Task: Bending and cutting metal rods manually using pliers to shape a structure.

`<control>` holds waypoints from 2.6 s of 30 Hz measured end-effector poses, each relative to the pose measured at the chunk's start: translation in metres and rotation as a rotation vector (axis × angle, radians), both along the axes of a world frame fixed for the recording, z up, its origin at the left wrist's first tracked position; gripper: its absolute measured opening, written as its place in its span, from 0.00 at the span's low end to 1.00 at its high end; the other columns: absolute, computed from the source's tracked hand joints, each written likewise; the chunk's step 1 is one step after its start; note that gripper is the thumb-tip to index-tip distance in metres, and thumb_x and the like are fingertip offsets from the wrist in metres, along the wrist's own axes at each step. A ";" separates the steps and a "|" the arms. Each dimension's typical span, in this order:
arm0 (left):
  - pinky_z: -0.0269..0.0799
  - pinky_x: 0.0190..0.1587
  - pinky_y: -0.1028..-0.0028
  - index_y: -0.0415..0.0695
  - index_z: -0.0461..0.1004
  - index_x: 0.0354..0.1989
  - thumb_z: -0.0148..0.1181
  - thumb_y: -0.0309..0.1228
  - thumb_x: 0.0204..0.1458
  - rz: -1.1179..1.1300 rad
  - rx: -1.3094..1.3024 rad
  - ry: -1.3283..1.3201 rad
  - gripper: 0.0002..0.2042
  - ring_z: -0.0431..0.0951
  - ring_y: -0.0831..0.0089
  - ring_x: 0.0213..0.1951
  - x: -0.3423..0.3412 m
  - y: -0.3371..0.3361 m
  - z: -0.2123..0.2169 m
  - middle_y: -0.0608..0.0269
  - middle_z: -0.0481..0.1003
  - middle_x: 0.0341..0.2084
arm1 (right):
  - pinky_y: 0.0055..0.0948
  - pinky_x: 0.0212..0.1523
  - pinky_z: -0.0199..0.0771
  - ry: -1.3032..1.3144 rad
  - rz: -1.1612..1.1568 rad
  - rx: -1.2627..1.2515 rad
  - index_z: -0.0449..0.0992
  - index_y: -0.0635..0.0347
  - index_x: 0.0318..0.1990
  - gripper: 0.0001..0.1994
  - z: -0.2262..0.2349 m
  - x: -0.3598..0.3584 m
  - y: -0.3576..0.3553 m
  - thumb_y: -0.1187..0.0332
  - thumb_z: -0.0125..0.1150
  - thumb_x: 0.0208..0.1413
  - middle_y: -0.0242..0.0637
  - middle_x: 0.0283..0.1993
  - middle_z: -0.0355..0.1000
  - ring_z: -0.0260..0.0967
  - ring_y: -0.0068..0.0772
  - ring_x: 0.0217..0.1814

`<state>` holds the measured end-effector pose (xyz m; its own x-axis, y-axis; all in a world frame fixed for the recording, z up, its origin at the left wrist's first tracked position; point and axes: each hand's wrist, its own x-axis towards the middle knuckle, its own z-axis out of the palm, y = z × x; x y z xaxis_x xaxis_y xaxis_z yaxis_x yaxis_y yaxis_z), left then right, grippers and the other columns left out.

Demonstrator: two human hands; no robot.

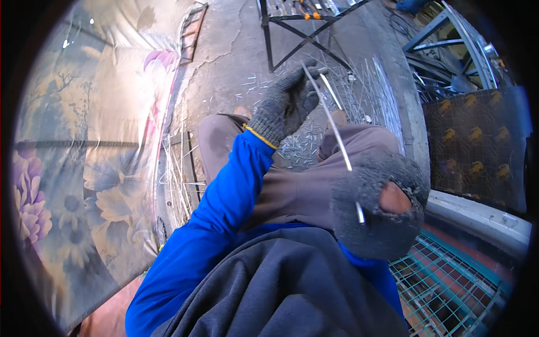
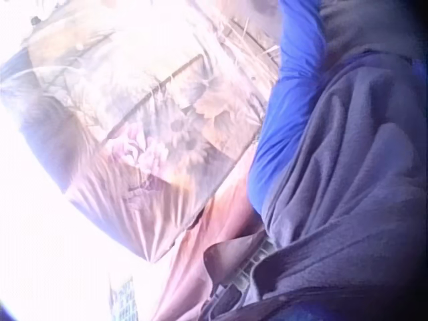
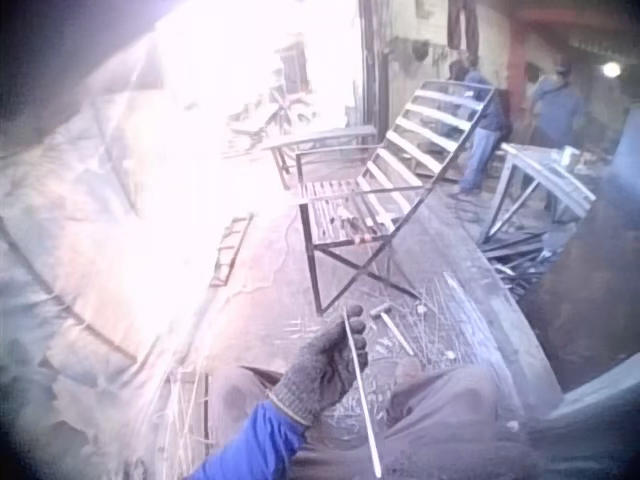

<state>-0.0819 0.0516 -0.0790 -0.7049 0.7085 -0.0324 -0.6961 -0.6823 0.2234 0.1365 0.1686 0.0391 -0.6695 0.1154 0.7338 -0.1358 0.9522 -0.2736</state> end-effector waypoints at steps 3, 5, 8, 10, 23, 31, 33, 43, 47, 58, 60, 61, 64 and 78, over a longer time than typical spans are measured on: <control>0.83 0.45 0.68 0.38 0.66 0.66 0.49 0.31 0.70 -0.036 0.089 -0.051 0.19 0.83 0.66 0.40 0.000 -0.001 -0.001 0.56 0.80 0.44 | 0.37 0.46 0.79 0.046 0.011 -0.013 0.80 0.63 0.44 0.14 -0.005 -0.016 0.006 0.62 0.70 0.57 0.41 0.42 0.79 0.78 0.39 0.41; 0.86 0.42 0.67 0.40 0.66 0.66 0.50 0.33 0.70 -0.023 0.079 -0.057 0.19 0.84 0.68 0.39 0.001 0.001 -0.001 0.57 0.82 0.44 | 0.36 0.45 0.79 0.057 0.020 -0.027 0.79 0.63 0.44 0.14 -0.006 -0.023 0.009 0.62 0.69 0.58 0.40 0.41 0.79 0.78 0.39 0.41; 0.87 0.39 0.66 0.40 0.68 0.64 0.50 0.34 0.70 -0.005 0.047 -0.099 0.18 0.85 0.67 0.36 0.001 0.002 -0.001 0.58 0.82 0.41 | 0.35 0.45 0.78 0.064 0.026 -0.050 0.78 0.64 0.46 0.15 -0.007 -0.028 0.011 0.63 0.69 0.58 0.40 0.41 0.78 0.77 0.37 0.40; 0.87 0.39 0.66 0.40 0.69 0.63 0.51 0.35 0.70 -0.008 0.016 -0.103 0.17 0.84 0.67 0.35 0.000 0.001 -0.002 0.57 0.82 0.42 | 0.34 0.44 0.78 0.058 0.032 -0.066 0.77 0.64 0.47 0.15 -0.008 -0.026 0.011 0.63 0.68 0.59 0.40 0.41 0.78 0.77 0.37 0.40; 0.83 0.41 0.68 0.43 0.74 0.46 0.54 0.34 0.68 0.181 -0.166 -0.118 0.08 0.82 0.69 0.36 -0.006 0.003 -0.001 0.59 0.80 0.35 | 0.30 0.42 0.76 -0.164 0.124 -0.485 0.73 0.66 0.52 0.17 -0.029 0.008 -0.006 0.64 0.66 0.62 0.40 0.41 0.76 0.75 0.31 0.38; 0.73 0.30 0.75 0.47 0.72 0.44 0.54 0.33 0.67 0.542 -0.416 0.216 0.05 0.71 0.76 0.24 -0.014 -0.015 0.043 0.69 0.70 0.25 | 0.25 0.42 0.76 -0.830 0.435 -1.035 0.68 0.68 0.65 0.31 -0.074 0.009 -0.003 0.62 0.69 0.59 0.37 0.40 0.76 0.74 0.25 0.37; 0.79 0.34 0.68 0.47 0.72 0.53 0.57 0.33 0.63 0.535 -0.323 0.271 0.12 0.79 0.69 0.31 -0.014 -0.019 0.060 0.64 0.77 0.33 | 0.28 0.42 0.77 -0.642 0.537 -0.482 0.69 0.69 0.65 0.31 -0.084 0.002 -0.004 0.61 0.69 0.58 0.37 0.41 0.77 0.74 0.28 0.36; 0.50 0.15 0.81 0.46 0.73 0.44 0.50 0.37 0.71 0.437 -0.106 -0.008 0.10 0.55 0.84 0.14 -0.015 -0.029 0.064 0.78 0.59 0.16 | 0.23 0.44 0.75 -0.512 0.291 -1.520 0.76 0.63 0.55 0.13 -0.144 -0.010 -0.039 0.63 0.55 0.72 0.33 0.46 0.76 0.73 0.24 0.46; 0.45 0.12 0.80 0.48 0.70 0.55 0.55 0.38 0.68 0.468 -0.099 0.037 0.12 0.49 0.85 0.12 -0.006 -0.017 0.076 0.80 0.53 0.14 | 0.20 0.36 0.72 -0.331 0.092 -0.636 0.76 0.62 0.54 0.14 -0.156 -0.013 -0.047 0.62 0.53 0.73 0.31 0.38 0.75 0.71 0.19 0.36; 0.81 0.44 0.68 0.39 0.65 0.66 0.60 0.31 0.63 0.425 -0.745 0.716 0.24 0.82 0.66 0.40 -0.010 -0.031 0.102 0.53 0.79 0.41 | 0.19 0.36 0.68 -0.578 0.301 -1.424 0.74 0.68 0.56 0.13 -0.096 -0.016 -0.004 0.69 0.53 0.72 0.30 0.37 0.72 0.65 0.15 0.35; 0.81 0.42 0.69 0.39 0.64 0.67 0.60 0.30 0.62 0.446 -0.766 0.768 0.25 0.83 0.65 0.39 -0.009 -0.033 0.104 0.52 0.79 0.40 | 0.20 0.39 0.69 -0.520 0.181 -1.442 0.72 0.69 0.59 0.15 -0.098 -0.019 -0.005 0.69 0.55 0.71 0.28 0.38 0.72 0.65 0.16 0.36; 0.81 0.41 0.69 0.39 0.64 0.67 0.60 0.30 0.62 0.454 -0.758 0.771 0.25 0.83 0.65 0.39 -0.009 -0.034 0.105 0.52 0.79 0.39 | 0.21 0.41 0.70 -0.476 0.144 -1.430 0.72 0.69 0.59 0.15 -0.099 -0.020 -0.006 0.69 0.55 0.71 0.29 0.38 0.72 0.66 0.18 0.37; 0.81 0.39 0.69 0.40 0.67 0.61 0.59 0.30 0.62 0.507 -0.691 0.716 0.20 0.83 0.64 0.36 -0.009 -0.036 0.105 0.53 0.79 0.37 | 0.24 0.47 0.74 -0.339 0.168 -1.346 0.77 0.69 0.51 0.10 -0.103 -0.020 -0.007 0.71 0.56 0.70 0.35 0.43 0.77 0.72 0.23 0.42; 0.79 0.35 0.72 0.38 0.71 0.57 0.60 0.30 0.64 0.583 -0.653 0.665 0.15 0.83 0.65 0.35 -0.007 -0.052 0.091 0.52 0.80 0.36 | 0.33 0.38 0.74 -0.655 0.134 -1.057 0.81 0.69 0.42 0.10 -0.077 -0.028 0.007 0.69 0.61 0.67 0.44 0.33 0.78 0.75 0.33 0.34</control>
